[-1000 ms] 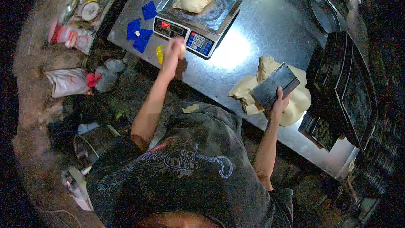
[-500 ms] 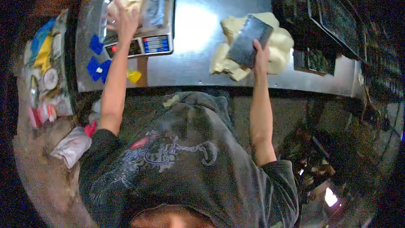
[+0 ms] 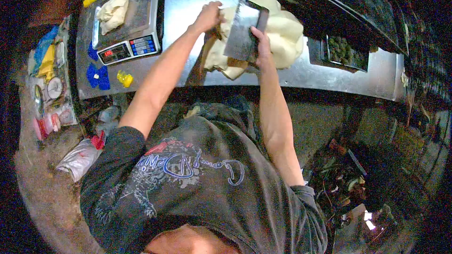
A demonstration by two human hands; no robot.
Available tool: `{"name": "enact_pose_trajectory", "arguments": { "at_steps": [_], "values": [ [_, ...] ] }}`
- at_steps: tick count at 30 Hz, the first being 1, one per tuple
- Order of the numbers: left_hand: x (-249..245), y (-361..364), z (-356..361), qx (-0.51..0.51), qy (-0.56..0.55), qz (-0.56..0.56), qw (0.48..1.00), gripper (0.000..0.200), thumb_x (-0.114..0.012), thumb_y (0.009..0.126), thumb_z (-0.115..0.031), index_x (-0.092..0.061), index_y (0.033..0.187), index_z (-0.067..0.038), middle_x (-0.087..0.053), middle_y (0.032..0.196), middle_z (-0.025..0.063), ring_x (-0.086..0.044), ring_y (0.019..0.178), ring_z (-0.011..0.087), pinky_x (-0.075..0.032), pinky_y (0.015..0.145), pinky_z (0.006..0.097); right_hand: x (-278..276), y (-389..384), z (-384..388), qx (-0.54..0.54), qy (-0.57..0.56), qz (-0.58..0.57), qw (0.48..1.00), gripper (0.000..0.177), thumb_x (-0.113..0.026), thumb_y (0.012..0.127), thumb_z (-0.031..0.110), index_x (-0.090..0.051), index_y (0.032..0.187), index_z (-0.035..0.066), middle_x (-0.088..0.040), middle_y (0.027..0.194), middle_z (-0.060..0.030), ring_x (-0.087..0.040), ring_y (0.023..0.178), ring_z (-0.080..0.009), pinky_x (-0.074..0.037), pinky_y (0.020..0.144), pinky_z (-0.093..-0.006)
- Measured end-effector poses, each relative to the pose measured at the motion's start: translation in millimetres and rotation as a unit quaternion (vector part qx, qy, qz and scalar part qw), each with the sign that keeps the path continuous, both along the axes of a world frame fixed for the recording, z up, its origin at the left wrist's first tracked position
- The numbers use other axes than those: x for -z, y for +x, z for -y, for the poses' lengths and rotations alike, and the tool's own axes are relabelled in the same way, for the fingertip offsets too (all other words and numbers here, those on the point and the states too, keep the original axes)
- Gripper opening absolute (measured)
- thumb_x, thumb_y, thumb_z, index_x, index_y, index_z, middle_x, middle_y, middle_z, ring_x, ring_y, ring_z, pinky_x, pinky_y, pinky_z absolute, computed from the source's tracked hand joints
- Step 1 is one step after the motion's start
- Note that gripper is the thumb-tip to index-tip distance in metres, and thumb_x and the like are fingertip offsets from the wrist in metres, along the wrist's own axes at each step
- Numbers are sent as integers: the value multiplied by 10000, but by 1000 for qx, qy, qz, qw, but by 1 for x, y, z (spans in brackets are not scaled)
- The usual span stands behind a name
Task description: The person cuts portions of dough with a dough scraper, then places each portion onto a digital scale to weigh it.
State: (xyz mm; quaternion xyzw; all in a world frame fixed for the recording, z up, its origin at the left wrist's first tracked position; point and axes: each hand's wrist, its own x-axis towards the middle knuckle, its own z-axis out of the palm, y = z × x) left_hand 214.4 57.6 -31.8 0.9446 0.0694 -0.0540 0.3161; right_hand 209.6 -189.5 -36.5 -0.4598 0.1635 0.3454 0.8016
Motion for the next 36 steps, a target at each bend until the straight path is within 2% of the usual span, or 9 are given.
{"name": "enact_pose_trajectory", "arguments": {
  "at_steps": [2,6,18,23,27,30,32,34,36],
  "values": [
    [11,-13,-6,-38,24,32,998,524,-810,824,-307,-639,1203,12,-716,980,230,-703,914,359,-553,823,441,-3,1,-1,-2,-16,48,999,436,-703,895,314,-595,1223,48,-710,1049,-94,-708,888,-230,-599,822,-406],
    [74,-45,-19,-103,-126,-10,987,571,-736,868,-476,-658,1240,-49,-514,1316,243,-592,1150,430,-484,1001,463,1,5,-4,-21,38,41,998,432,-704,894,288,-578,1239,60,-692,1038,-81,-691,894,-227,-590,825,-409],
    [-17,-131,18,-215,-170,44,961,546,-748,821,-425,-622,1173,-28,-712,1063,216,-689,1007,351,-530,878,422,-1,7,-2,-51,10,57,997,392,-695,905,229,-554,1233,67,-654,1019,-67,-662,881,-234,-568,818,-408],
    [-42,-215,-21,-356,-276,139,882,382,-740,901,-339,-633,1121,-45,-708,942,103,-663,888,163,-535,792,328,8,8,-5,-27,-9,80,996,439,-714,892,242,-549,1263,75,-644,1035,-57,-647,903,-236,-551,833,-395],
    [-62,-228,-117,-388,-65,324,860,318,-718,924,-223,-614,1156,-32,-696,1079,146,-677,1000,276,-532,860,389,3,6,-6,-29,-42,57,997,441,-726,873,299,-581,1227,81,-644,1041,-49,-627,932,-238,-533,838,-412],
    [-101,-198,-187,-361,-16,434,825,656,-712,921,-207,-392,1479,-75,-584,1305,209,-567,1211,326,-468,1001,433,4,6,-9,-8,-60,65,996,415,-709,889,307,-597,1207,65,-650,1033,-36,-634,935,-222,-527,849,-398],
    [-106,-178,-244,-314,102,410,850,692,-719,896,-261,-426,1519,-187,-512,1424,185,-503,1284,380,-382,1079,511,12,8,-9,4,-41,68,997,409,-702,899,294,-593,1219,64,-652,1034,-41,-641,943,-221,-532,851,-392],
    [-122,-165,-274,-261,227,408,845,495,-598,934,-293,-558,1351,-29,-579,1320,221,-557,1227,364,-445,1039,470,-8,-3,-16,15,-66,72,995,413,-701,903,289,-589,1228,60,-656,1039,-48,-646,938,-225,-538,848,-390],
    [-65,-152,-316,-222,300,336,865,589,-653,909,-394,-510,1447,-202,-425,1495,188,-439,1333,435,-308,1089,610,-17,-9,-26,27,-85,82,993,421,-699,907,289,-584,1237,55,-659,1041,-56,-650,929,-230,-543,846,-394]
  ]
}}
